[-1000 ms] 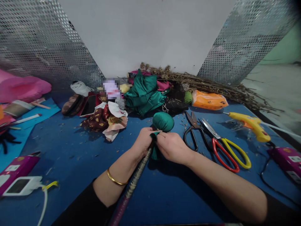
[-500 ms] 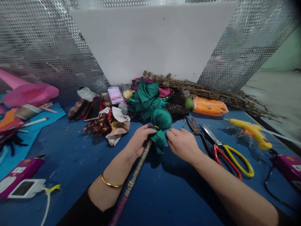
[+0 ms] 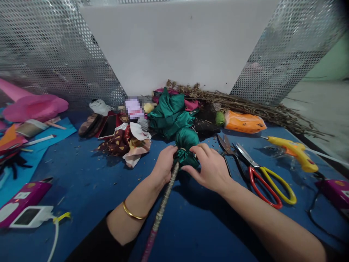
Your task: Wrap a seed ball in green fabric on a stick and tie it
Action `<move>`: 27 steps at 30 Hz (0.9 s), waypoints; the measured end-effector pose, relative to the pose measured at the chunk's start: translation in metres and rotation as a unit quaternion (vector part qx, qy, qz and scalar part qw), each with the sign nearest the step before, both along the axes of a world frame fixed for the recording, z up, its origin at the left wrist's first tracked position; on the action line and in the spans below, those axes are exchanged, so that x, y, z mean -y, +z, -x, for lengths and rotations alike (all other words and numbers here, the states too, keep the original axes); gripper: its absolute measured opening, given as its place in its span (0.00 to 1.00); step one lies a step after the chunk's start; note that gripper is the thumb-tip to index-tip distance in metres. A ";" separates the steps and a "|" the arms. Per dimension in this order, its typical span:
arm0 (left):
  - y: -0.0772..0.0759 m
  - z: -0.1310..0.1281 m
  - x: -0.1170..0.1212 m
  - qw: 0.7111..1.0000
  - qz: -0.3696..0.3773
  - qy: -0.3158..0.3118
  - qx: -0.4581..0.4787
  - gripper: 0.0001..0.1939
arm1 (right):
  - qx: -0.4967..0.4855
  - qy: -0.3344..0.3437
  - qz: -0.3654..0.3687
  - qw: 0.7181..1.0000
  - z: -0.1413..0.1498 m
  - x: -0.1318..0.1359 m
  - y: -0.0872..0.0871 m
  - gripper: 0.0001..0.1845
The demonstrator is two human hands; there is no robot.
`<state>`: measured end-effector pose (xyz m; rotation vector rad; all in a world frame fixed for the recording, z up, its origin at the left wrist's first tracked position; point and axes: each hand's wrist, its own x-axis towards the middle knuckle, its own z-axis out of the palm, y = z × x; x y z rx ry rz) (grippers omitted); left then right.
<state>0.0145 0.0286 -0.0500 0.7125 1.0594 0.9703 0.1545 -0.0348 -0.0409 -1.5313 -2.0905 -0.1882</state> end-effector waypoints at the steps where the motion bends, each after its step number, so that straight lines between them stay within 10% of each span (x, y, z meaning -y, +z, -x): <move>1: -0.002 -0.001 0.002 1.000 -0.004 -0.012 -0.005 0.09 | 0.027 0.005 0.005 1.000 0.001 -0.001 -0.003 0.21; 12: -0.003 -0.004 0.004 0.991 0.118 -0.052 0.034 0.08 | 0.090 -0.035 0.044 0.994 0.002 -0.004 -0.011 0.12; 27: -0.004 -0.006 0.009 0.995 0.056 -0.069 -0.040 0.11 | 0.147 0.053 0.090 0.984 0.007 0.000 -0.007 0.10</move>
